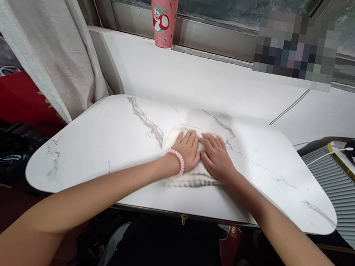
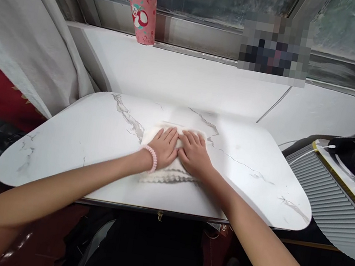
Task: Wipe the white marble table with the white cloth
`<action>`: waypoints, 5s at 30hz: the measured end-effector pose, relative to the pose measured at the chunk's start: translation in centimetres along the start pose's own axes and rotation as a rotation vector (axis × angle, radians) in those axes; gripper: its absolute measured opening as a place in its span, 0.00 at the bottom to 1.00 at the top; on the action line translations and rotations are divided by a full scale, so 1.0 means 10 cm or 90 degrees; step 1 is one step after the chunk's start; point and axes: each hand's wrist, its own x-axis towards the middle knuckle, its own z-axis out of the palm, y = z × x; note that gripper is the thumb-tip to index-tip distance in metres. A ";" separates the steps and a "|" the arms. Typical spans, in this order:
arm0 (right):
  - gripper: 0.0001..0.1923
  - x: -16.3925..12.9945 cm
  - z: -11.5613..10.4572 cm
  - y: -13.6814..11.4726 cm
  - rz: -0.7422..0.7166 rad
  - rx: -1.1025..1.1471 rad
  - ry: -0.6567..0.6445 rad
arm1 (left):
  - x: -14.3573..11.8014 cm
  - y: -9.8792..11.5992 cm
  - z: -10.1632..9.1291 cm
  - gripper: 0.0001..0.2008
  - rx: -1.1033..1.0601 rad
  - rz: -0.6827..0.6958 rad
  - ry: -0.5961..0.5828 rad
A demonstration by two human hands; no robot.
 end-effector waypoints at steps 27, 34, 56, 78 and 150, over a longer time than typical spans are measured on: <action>0.24 0.13 -0.21 1.45 0.123 -0.011 0.065 | 1.44 0.57 0.11 0.31 -0.087 0.055 0.018; 0.25 -0.41 -0.33 1.01 0.055 -0.022 0.010 | 0.67 0.87 0.05 0.31 -0.095 0.027 0.022; 0.20 -1.75 -0.99 1.12 0.200 0.012 0.070 | 0.45 2.09 0.01 0.33 -0.192 0.211 0.018; 0.18 -0.15 -0.47 2.25 0.170 0.036 0.132 | 2.03 1.22 0.14 0.30 -0.150 0.088 0.013; 0.19 -0.13 -0.13 1.11 0.182 0.005 0.175 | 1.09 0.47 0.08 0.28 -0.102 0.172 0.019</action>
